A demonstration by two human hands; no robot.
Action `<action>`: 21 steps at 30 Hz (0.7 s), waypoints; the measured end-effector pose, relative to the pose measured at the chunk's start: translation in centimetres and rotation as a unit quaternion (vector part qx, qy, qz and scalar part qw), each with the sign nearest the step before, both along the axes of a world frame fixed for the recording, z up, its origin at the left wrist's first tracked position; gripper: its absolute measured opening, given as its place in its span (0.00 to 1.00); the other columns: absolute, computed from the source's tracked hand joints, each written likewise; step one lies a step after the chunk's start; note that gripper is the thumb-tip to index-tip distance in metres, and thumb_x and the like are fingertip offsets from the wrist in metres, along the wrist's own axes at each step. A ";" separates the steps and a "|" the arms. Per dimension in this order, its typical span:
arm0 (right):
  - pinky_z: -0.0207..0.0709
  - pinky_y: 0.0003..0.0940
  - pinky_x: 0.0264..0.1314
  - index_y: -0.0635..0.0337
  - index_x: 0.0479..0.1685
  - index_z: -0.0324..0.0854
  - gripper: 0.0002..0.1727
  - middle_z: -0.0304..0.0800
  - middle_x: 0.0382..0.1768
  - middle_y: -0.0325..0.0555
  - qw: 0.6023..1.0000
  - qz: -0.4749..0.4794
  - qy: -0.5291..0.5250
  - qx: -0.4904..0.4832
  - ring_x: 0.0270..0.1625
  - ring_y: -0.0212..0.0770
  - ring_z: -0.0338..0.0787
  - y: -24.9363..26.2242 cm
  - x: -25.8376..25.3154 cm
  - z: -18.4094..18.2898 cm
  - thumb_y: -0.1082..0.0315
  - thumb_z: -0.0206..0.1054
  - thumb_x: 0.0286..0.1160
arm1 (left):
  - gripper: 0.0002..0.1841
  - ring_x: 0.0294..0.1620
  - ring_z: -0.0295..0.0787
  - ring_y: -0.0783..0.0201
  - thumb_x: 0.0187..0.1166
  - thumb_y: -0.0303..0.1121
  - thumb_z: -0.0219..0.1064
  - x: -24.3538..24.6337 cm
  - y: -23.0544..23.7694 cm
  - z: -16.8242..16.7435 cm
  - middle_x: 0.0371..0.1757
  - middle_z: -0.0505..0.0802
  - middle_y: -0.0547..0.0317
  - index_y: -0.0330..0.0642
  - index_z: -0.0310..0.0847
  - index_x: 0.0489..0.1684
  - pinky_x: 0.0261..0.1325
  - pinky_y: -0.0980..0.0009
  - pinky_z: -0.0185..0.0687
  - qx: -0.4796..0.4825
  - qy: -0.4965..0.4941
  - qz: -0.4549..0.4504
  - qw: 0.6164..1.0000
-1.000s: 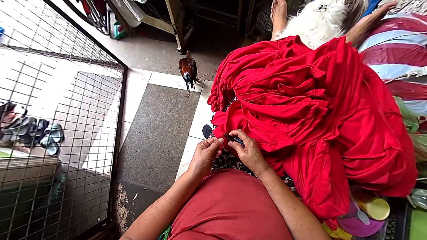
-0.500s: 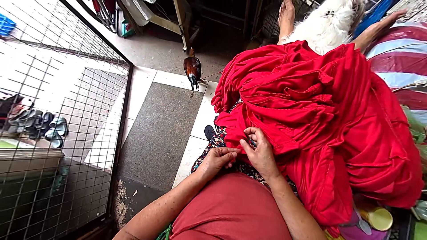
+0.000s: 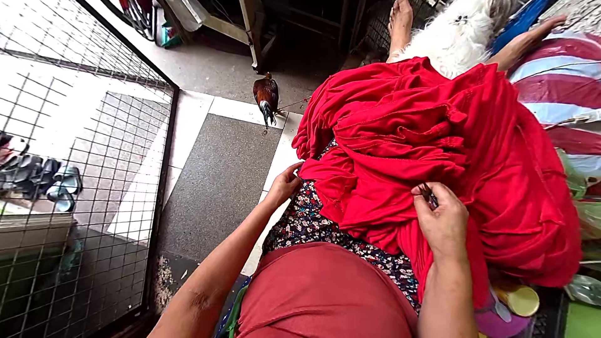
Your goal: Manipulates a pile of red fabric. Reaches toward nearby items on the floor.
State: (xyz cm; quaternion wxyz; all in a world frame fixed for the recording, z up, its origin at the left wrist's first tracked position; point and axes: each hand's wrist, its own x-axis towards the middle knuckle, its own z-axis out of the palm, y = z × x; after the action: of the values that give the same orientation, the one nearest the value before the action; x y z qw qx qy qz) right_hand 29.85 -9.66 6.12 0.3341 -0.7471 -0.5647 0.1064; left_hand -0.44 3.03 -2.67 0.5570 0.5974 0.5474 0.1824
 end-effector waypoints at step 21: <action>0.72 0.13 0.46 0.69 0.40 0.84 0.05 0.84 0.36 0.43 0.984 -0.024 0.115 0.130 0.40 0.21 0.80 -0.6 -0.2 -0.1 0.76 0.65 0.72 | 0.16 0.27 0.84 0.73 0.87 0.36 0.64 3.3 -6.5 6.4 0.32 0.89 0.57 0.28 0.82 0.55 0.38 0.74 0.83 -0.067 0.062 -0.085 0.992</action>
State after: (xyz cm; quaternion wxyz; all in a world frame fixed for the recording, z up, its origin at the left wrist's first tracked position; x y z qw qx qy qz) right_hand 29.60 -10.30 6.04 0.4941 -0.6934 -0.5129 0.1093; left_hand 2.89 -3.50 3.76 0.5744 0.6131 0.5391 0.0596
